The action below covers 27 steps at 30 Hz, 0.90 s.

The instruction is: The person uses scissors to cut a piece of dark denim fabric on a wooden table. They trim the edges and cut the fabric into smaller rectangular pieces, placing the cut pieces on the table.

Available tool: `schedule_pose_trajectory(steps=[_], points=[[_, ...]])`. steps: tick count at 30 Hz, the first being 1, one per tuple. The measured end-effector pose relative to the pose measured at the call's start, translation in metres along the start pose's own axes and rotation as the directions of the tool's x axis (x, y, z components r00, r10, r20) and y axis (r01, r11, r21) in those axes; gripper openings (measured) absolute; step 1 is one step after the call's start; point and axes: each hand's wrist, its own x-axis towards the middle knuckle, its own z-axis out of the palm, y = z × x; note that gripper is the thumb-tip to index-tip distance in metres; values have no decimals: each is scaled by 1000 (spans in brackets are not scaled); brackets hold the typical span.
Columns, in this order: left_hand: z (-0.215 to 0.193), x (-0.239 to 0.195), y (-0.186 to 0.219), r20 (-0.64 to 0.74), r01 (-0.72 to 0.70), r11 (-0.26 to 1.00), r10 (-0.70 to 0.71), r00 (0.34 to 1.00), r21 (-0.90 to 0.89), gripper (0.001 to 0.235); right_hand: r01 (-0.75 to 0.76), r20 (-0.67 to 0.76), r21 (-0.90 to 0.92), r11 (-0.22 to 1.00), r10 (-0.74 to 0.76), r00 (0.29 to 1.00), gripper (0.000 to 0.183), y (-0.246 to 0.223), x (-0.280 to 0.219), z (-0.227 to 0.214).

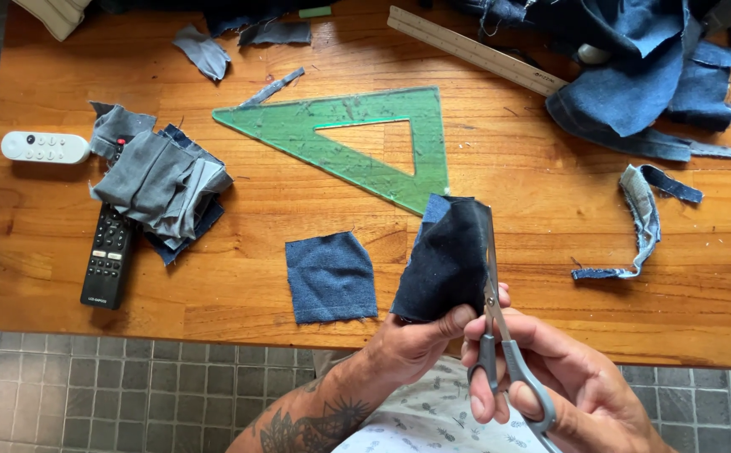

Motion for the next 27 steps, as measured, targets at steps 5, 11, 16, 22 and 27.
schedule_pose_trajectory(steps=[5, 11, 16, 22, 27], points=[[-2, 1, -4, 3, -30, 998, 30, 1000, 51, 53, -2, -18, 26, 1000, 2, 1000, 62, -6, 0, 4], [1, 3, -2, -30, 19, 997, -17, 999, 68, 51, 8, 22, 11, 1000, -9, 1000, 65, -12, 2, 4], [25, 10, 18, 27, -98, 995, 97, 995, 2, 59, -12, -51, 1, 1000, 12, 999, 64, -14, 1, 6], [-1, 7, -7, 6, -70, 998, 70, 998, -7, 57, -16, -119, -57, 998, 10, 993, 68, -19, 5, 10], [-7, 3, -12, -32, -42, 999, 42, 999, -10, 58, 19, -123, 16, 1000, -17, 992, 67, -18, 8, 9]])
